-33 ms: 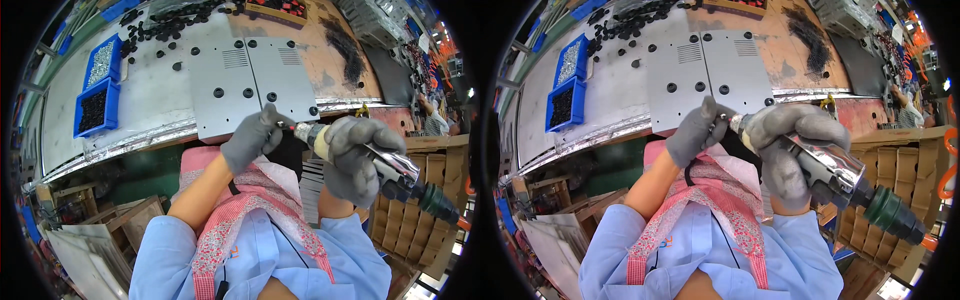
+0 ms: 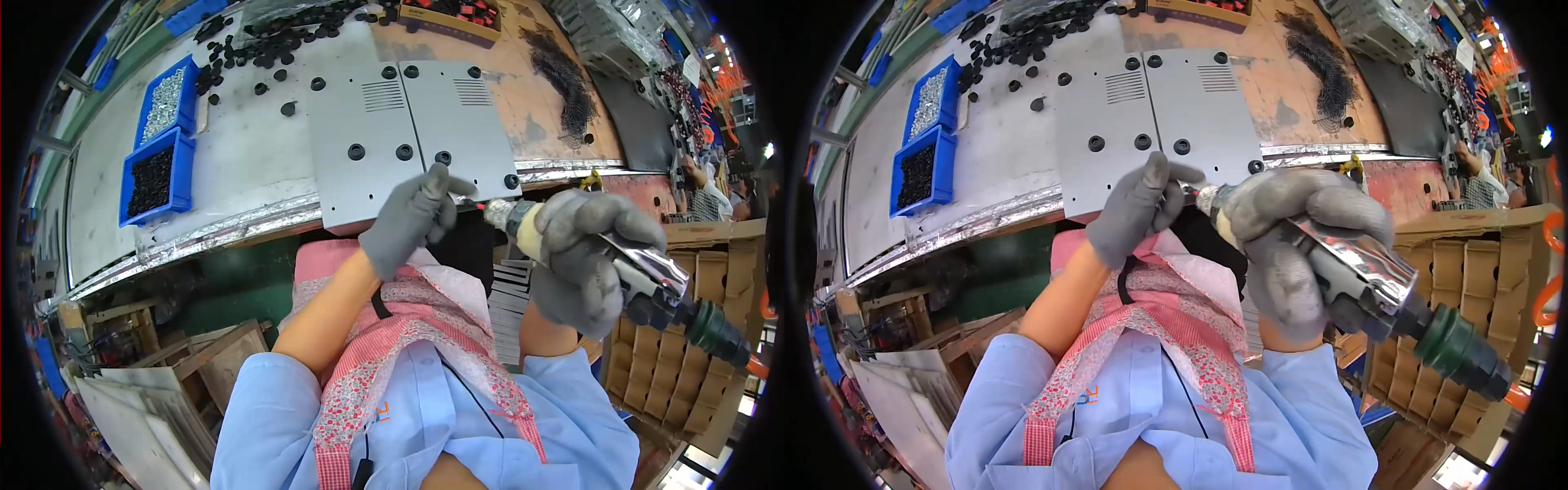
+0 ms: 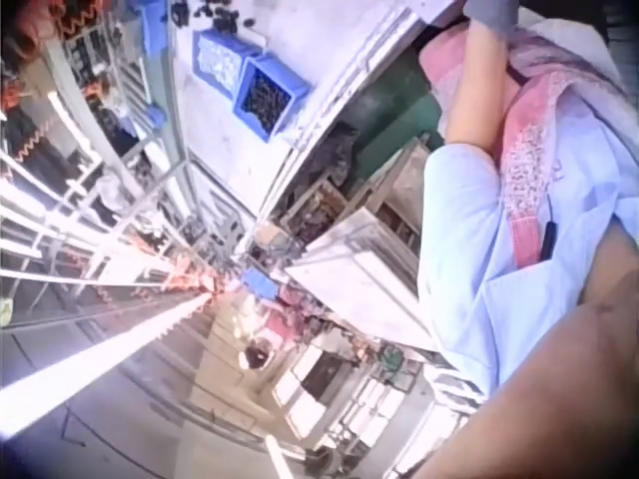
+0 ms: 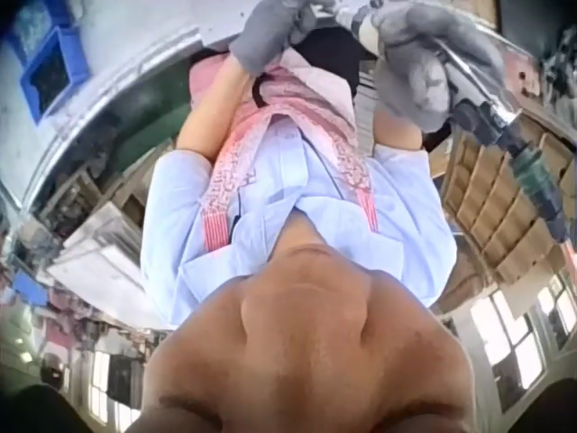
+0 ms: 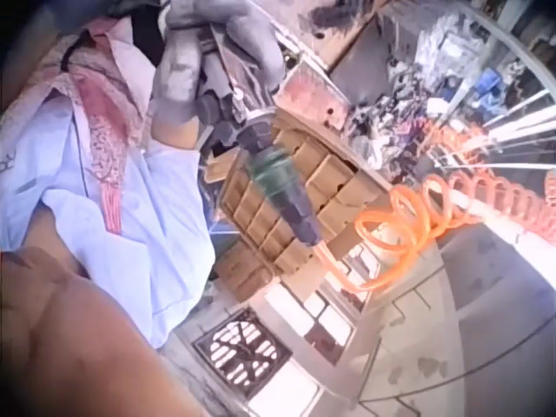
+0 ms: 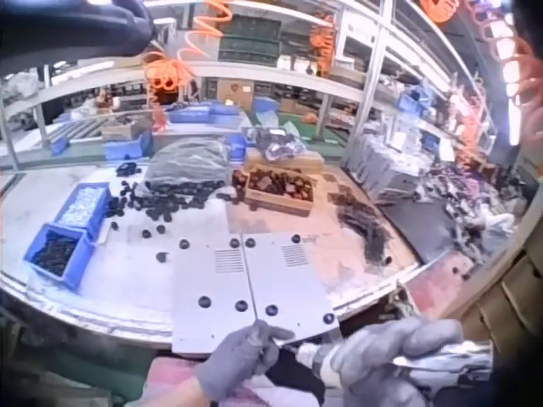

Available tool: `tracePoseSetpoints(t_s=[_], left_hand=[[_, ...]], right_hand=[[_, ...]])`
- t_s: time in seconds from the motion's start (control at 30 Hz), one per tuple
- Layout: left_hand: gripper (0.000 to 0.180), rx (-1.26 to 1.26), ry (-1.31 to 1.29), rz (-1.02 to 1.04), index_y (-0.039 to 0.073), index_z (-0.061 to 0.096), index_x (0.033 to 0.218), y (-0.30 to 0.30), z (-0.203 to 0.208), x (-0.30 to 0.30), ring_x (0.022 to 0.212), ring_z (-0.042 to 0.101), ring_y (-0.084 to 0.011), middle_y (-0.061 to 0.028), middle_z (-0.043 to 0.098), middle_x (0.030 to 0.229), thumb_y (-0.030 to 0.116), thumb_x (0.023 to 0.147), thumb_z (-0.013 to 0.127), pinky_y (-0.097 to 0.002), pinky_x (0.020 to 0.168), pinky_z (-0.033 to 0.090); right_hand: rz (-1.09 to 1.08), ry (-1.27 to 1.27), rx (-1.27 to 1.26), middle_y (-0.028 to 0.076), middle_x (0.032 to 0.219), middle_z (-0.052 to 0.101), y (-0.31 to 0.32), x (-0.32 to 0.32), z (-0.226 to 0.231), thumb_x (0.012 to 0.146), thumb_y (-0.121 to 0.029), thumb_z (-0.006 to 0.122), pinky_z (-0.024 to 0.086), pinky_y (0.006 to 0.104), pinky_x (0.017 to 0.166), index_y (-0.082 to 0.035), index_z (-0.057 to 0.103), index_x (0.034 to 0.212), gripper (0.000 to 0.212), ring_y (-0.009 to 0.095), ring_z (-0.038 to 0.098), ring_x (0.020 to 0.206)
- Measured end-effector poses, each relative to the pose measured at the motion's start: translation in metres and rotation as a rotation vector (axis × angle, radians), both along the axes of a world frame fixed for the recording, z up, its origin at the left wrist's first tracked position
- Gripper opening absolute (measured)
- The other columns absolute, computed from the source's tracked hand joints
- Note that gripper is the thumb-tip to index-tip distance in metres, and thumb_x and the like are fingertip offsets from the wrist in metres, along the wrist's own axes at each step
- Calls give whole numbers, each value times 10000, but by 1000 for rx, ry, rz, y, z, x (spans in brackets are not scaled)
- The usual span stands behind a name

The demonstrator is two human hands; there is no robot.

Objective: The person fastens cooling fans onto metal enclosures using a pneumatic screwdriver, moves plastic boards onto a conveyor, and installs rubber feet onto metal panels by fastening screws with the pneumatic screwdriver.

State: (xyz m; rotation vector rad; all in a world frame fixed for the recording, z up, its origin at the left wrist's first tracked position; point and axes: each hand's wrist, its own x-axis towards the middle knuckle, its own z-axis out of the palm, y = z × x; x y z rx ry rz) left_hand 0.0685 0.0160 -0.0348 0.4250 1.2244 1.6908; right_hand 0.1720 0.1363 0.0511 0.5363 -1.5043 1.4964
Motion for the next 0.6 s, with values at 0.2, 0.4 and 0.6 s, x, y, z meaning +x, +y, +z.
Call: tracePoseSetpoints(t_s=[0.2, 0.4, 0.6], left_hand=[[370, -611, 1213, 291, 112, 590, 1090, 41, -37, -16, 673, 589, -217, -68, 572, 688, 327, 790, 610, -368, 606, 460], [288, -454, 1095, 168, 123, 606, 1000, 23, -38, -34, 751, 623, -258, -89, 635, 842, 340, 814, 574, -380, 658, 480], [248, -439, 1417, 50, 182, 589, 992, 11, -39, -15, 698, 627, -238, -44, 620, 750, 316, 784, 614, -384, 571, 482]], right_hand=[[-32, -3, -54, 165, 1020, 574, 2, 1, 4, 744, -169, 460, 456, 373, 673, -35, 459, 1232, 506, 199, 546, 718], [-66, -68, -67, 170, 992, 560, 6, 2, -2, 757, -170, 454, 460, 370, 686, -23, 458, 1202, 469, 227, 556, 746], [-73, -249, -267, 168, 937, 560, -2, -18, -31, 730, -71, 519, 477, 359, 659, 0, 465, 1128, 408, 213, 553, 747]])
